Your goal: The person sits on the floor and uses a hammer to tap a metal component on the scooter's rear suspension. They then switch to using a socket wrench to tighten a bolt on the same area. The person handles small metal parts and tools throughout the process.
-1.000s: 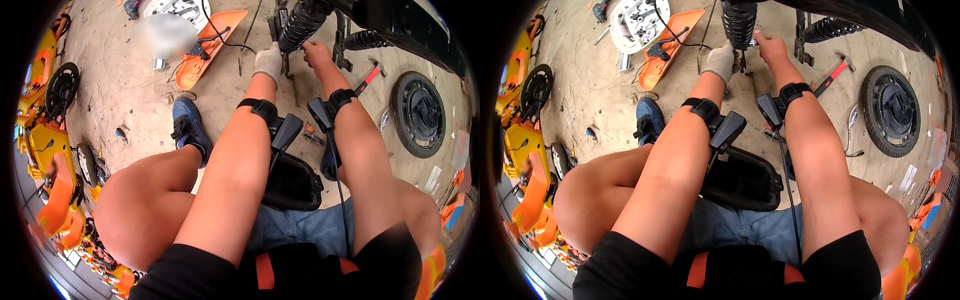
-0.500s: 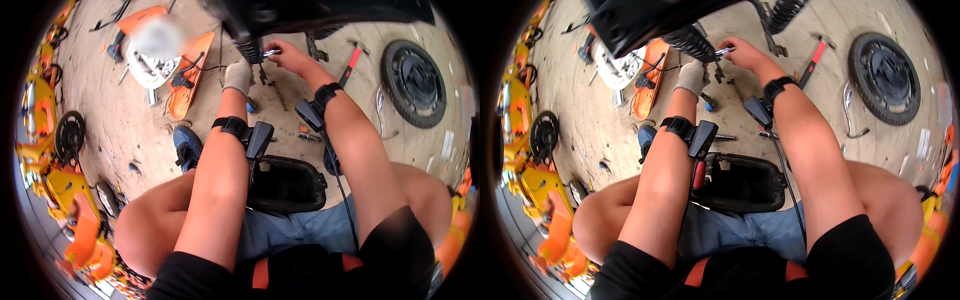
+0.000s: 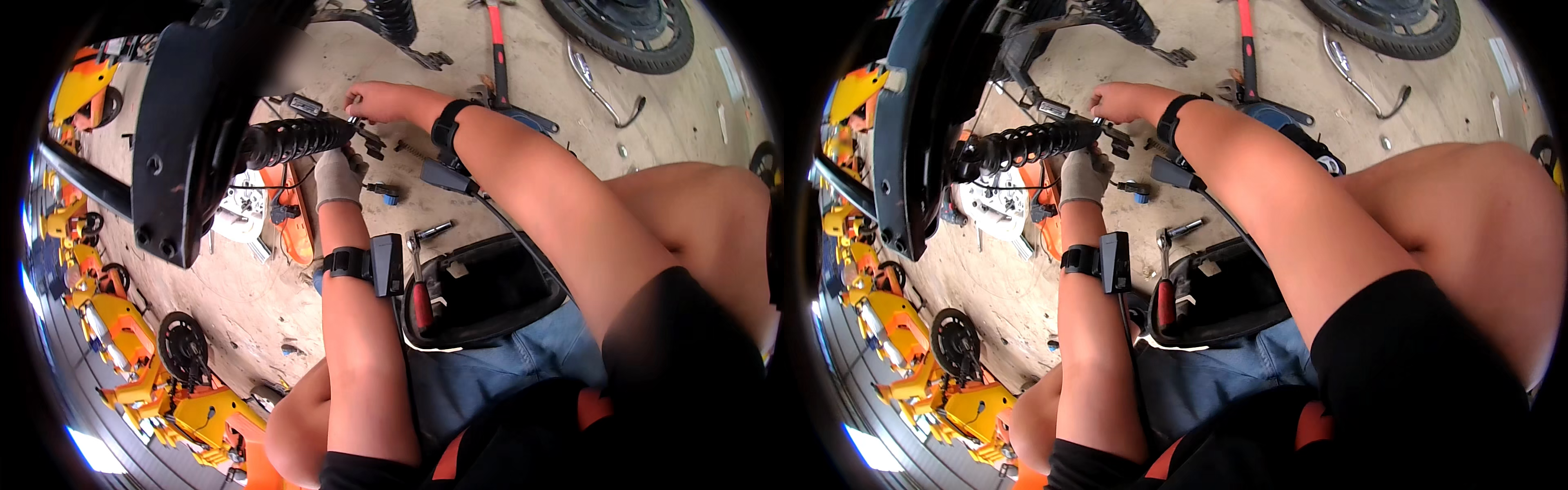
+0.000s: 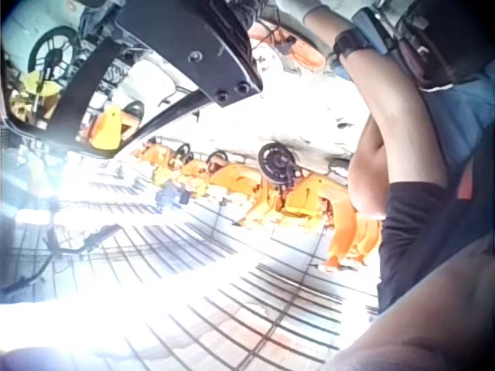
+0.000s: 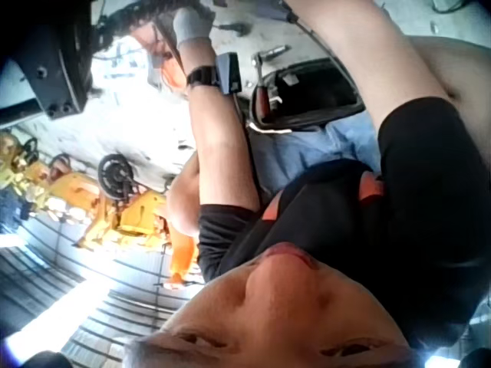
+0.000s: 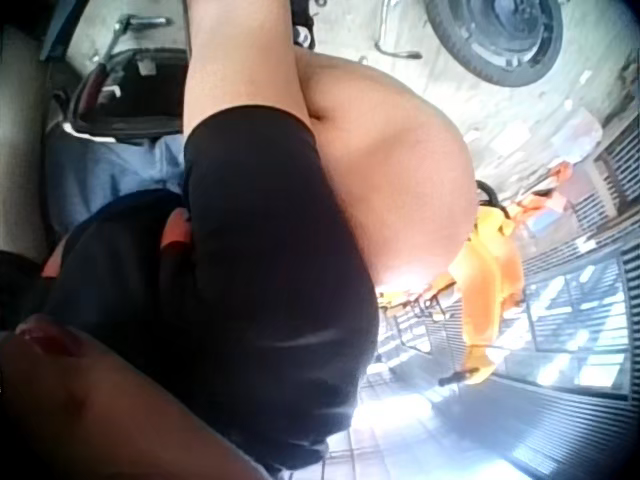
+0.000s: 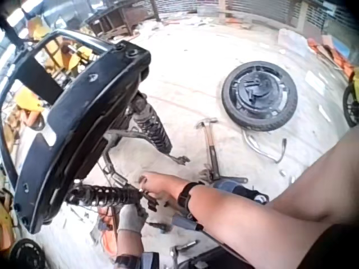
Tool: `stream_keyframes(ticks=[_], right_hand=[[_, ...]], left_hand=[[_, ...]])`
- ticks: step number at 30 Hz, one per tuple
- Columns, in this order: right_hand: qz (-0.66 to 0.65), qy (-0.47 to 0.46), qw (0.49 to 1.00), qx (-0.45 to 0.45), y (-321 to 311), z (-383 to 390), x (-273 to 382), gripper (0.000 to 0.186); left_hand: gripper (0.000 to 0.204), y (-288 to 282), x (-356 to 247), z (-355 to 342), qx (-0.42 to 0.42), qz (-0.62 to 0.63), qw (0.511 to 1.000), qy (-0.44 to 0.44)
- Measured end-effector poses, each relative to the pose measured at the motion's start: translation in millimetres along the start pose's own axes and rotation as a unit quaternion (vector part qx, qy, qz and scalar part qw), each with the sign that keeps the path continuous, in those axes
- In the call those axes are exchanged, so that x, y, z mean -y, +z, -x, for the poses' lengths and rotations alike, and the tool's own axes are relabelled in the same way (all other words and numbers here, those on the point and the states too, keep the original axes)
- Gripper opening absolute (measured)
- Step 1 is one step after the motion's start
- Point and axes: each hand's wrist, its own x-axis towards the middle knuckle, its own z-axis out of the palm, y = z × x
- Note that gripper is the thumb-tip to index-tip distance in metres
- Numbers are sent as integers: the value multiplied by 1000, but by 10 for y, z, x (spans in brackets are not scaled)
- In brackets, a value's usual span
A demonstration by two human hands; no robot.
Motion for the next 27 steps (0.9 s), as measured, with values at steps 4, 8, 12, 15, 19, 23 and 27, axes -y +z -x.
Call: stream_keyframes(ticks=[4, 8, 12, 15, 19, 23, 27], right_hand=[[-164, 109, 980, -18, -87, 220, 203, 41], [61, 150, 985, -55, -20, 187, 315, 60], [187, 21, 979, -84, 76, -57, 36, 59], [140, 5, 990, -25, 23, -144, -28, 50], [-25, 54, 998, 5, 27, 25, 209, 45], [61, 174, 982, 31, 26, 123, 420, 50], [194, 58, 979, -37, 80, -203, 7, 50]], left_hand=[[19, -6, -42, -15, 12, -36, 999, -15], [23, 19, -57, -15, -1, -24, 1000, -21], [22, 68, -38, -43, -4, -35, 999, -14], [22, 61, -66, -18, -6, -53, 998, -16], [22, 21, -68, -4, -10, -47, 999, -9], [23, 49, -59, 8, -5, -54, 998, -6], [23, 110, -47, 5, -4, -59, 998, -4]])
